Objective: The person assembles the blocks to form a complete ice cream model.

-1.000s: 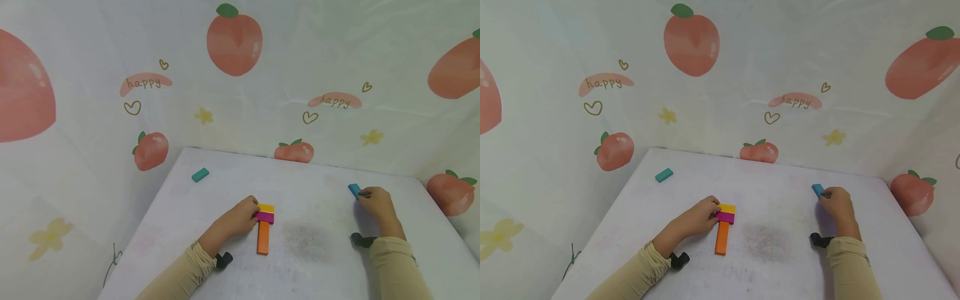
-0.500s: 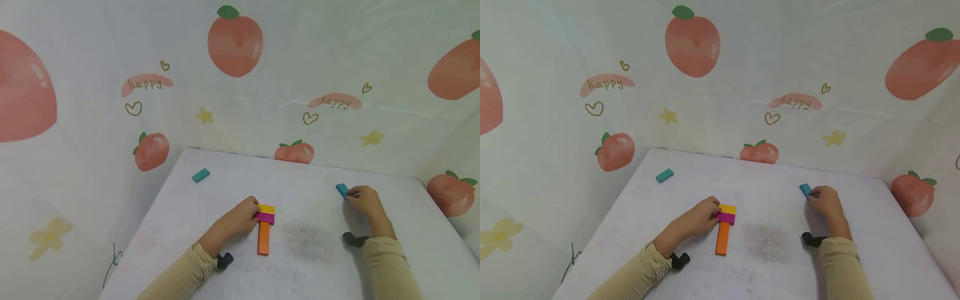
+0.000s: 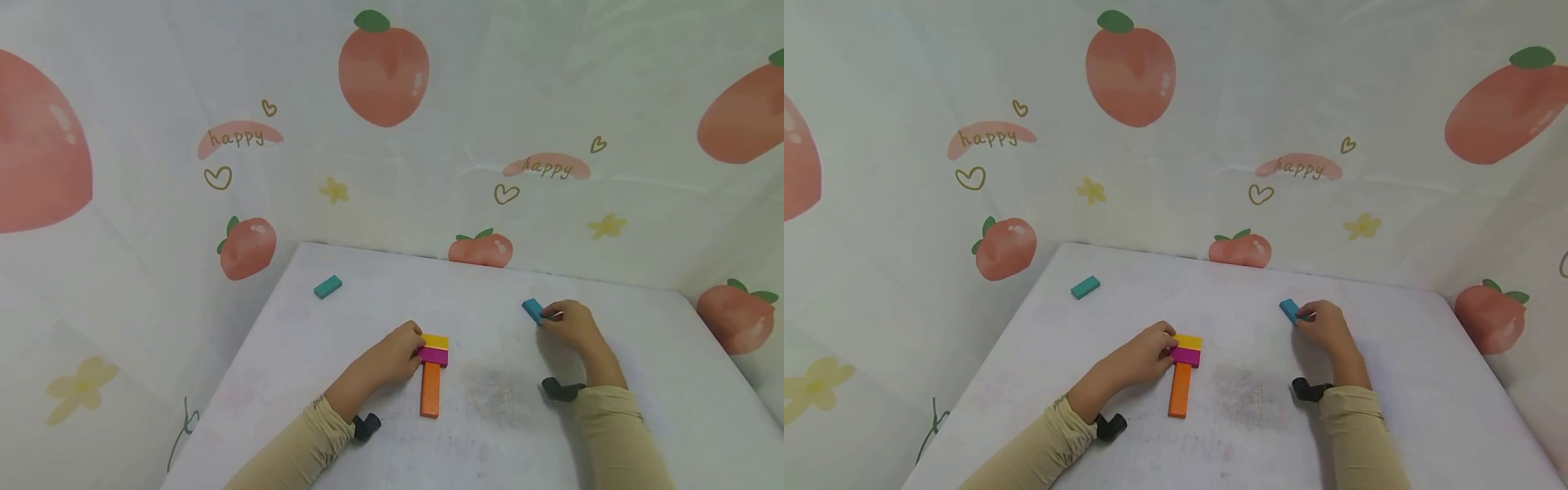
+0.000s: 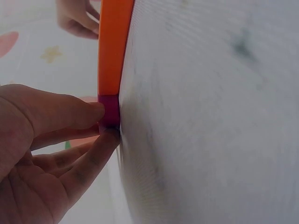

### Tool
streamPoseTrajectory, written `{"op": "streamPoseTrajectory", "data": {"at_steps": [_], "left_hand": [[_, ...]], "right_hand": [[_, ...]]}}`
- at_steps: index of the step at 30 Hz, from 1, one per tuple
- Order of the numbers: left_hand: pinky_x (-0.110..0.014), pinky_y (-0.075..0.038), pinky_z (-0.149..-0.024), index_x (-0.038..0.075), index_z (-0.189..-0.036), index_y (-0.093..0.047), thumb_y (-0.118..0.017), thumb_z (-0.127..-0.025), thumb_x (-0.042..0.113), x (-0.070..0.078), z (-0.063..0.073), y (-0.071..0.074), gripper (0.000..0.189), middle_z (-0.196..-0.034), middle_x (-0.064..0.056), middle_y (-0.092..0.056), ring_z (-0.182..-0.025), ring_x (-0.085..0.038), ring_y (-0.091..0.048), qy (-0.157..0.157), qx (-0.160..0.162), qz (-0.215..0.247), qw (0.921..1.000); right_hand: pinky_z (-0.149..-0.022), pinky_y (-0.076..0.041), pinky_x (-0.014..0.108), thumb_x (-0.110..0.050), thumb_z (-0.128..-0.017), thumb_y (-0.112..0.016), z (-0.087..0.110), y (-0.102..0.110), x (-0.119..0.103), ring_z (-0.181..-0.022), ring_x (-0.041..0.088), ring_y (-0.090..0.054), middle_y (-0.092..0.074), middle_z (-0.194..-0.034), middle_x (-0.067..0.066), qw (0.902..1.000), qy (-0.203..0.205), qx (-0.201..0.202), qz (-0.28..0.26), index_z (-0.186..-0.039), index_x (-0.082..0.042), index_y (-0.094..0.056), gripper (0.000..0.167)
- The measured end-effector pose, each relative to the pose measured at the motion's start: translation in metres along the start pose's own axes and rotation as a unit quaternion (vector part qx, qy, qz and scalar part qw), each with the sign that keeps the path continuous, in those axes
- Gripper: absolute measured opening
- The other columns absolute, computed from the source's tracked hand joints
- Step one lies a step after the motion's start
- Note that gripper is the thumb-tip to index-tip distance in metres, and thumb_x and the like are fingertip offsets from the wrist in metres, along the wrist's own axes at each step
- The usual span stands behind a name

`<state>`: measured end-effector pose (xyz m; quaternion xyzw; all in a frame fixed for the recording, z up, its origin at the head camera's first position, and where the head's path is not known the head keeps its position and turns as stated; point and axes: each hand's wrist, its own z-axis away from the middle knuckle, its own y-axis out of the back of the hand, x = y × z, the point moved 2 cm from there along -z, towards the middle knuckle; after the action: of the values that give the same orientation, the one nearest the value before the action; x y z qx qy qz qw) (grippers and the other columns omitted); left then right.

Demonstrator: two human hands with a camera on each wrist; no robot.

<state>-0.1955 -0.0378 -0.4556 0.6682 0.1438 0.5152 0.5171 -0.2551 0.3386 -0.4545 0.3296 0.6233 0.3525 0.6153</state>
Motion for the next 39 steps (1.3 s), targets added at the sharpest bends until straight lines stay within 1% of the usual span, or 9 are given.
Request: {"op": "streamPoseTrajectory", "data": {"at_steps": [8, 11, 15, 18, 22, 26, 30, 35, 39], "left_hand": [[-0.032, -0.059, -0.104, -0.004, -0.123, -0.073, -0.069, -0.101, 0.008, -0.001, 0.0, -0.001, 0.025, -0.136, -0.014, -0.063, -0.124, -0.024, -0.066, -0.002, 0.002, 0.003, 1.0], [-0.032, -0.059, -0.104, -0.004, -0.124, -0.073, -0.069, -0.102, 0.008, -0.001, 0.0, -0.001, 0.026, -0.136, -0.014, -0.063, -0.124, -0.024, -0.066, -0.003, 0.003, 0.0, 1.0], [-0.032, -0.058, -0.104, -0.004, -0.125, -0.072, -0.069, -0.102, 0.009, -0.001, 0.0, -0.001, 0.027, -0.137, -0.013, -0.063, -0.124, -0.024, -0.066, -0.001, 0.003, -0.004, 1.0], [-0.032, -0.058, -0.105, -0.004, -0.125, -0.072, -0.069, -0.102, 0.008, -0.001, 0.0, -0.001, 0.027, -0.137, -0.013, -0.062, -0.124, -0.024, -0.066, 0.0, 0.002, -0.001, 1.0], [-0.032, -0.058, -0.105, -0.005, -0.124, -0.072, -0.069, -0.102, 0.008, -0.001, 0.0, -0.001, 0.026, -0.136, -0.013, -0.063, -0.125, -0.024, -0.065, -0.002, 0.001, 0.0, 1.0], [-0.032, -0.058, -0.105, -0.005, -0.125, -0.072, -0.069, -0.102, 0.008, -0.001, 0.0, -0.001, 0.027, -0.136, -0.013, -0.063, -0.124, -0.024, -0.066, -0.004, 0.004, -0.003, 1.0], [-0.031, -0.058, -0.104, -0.004, -0.124, -0.073, -0.068, -0.102, 0.008, -0.001, 0.0, 0.0, 0.026, -0.136, -0.013, -0.063, -0.124, -0.024, -0.066, -0.005, 0.003, -0.004, 1.0], [-0.03, -0.059, -0.103, -0.004, -0.123, -0.073, -0.069, -0.101, 0.008, -0.001, 0.0, 0.0, 0.025, -0.134, -0.013, -0.064, -0.123, -0.023, -0.066, -0.006, 0.003, -0.002, 1.0], [-0.029, -0.059, -0.102, -0.004, -0.124, -0.073, -0.07, -0.101, 0.008, -0.002, -0.001, -0.001, 0.026, -0.135, -0.013, -0.064, -0.122, -0.023, -0.067, -0.003, 0.003, 0.001, 1.0]], "right_hand": [[-0.089, -0.059, 0.054, -0.006, -0.094, -0.07, -0.003, -0.015, -0.022, -0.105, 0.045, -0.067, -0.068, -0.117, 0.033, 0.9998, 0.013, -0.008, -0.011, -0.111, 0.009, -0.075, 0.024], [-0.091, -0.059, 0.057, -0.005, -0.093, -0.07, -0.005, -0.021, -0.032, -0.106, 0.045, -0.068, -0.069, -0.116, 0.032, 0.9994, 0.029, -0.009, -0.014, -0.109, 0.009, -0.076, 0.022], [-0.09, -0.06, 0.057, -0.004, -0.093, -0.07, -0.008, -0.029, -0.044, -0.105, 0.045, -0.068, -0.069, -0.116, 0.031, 0.9986, 0.05, -0.012, -0.015, -0.106, 0.008, -0.077, 0.02], [-0.089, -0.06, 0.055, -0.004, -0.094, -0.07, -0.01, -0.035, -0.052, -0.106, 0.044, -0.068, -0.069, -0.118, 0.03, 0.9984, 0.052, -0.018, -0.018, -0.106, 0.007, -0.077, 0.018], [-0.091, -0.06, 0.055, -0.004, -0.095, -0.07, -0.012, -0.043, -0.062, -0.106, 0.042, -0.069, -0.069, -0.117, 0.028, 0.9981, 0.053, -0.025, -0.019, -0.107, 0.006, -0.078, 0.018], [-0.093, -0.06, 0.055, -0.003, -0.094, -0.071, -0.015, -0.049, -0.07, -0.105, 0.04, -0.07, -0.071, -0.114, 0.026, 0.9969, 0.07, -0.031, -0.019, -0.105, 0.006, -0.078, 0.016], [-0.095, -0.059, 0.056, -0.002, -0.094, -0.071, -0.016, -0.055, -0.079, -0.105, 0.039, -0.07, -0.071, -0.113, 0.024, 0.9958, 0.078, -0.043, -0.022, -0.104, 0.005, -0.079, 0.015], [-0.098, -0.059, 0.055, -0.004, -0.095, -0.072, -0.016, -0.063, -0.092, -0.106, 0.036, -0.068, -0.071, -0.113, 0.021, 0.9955, 0.073, -0.057, -0.018, -0.106, 0.003, -0.078, 0.015], [-0.098, -0.059, 0.053, -0.003, -0.095, -0.072, -0.014, -0.069, -0.101, -0.105, 0.034, -0.068, -0.071, -0.111, 0.019, 0.9945, 0.08, -0.066, -0.017, -0.106, 0.002, -0.079, 0.014]]}}
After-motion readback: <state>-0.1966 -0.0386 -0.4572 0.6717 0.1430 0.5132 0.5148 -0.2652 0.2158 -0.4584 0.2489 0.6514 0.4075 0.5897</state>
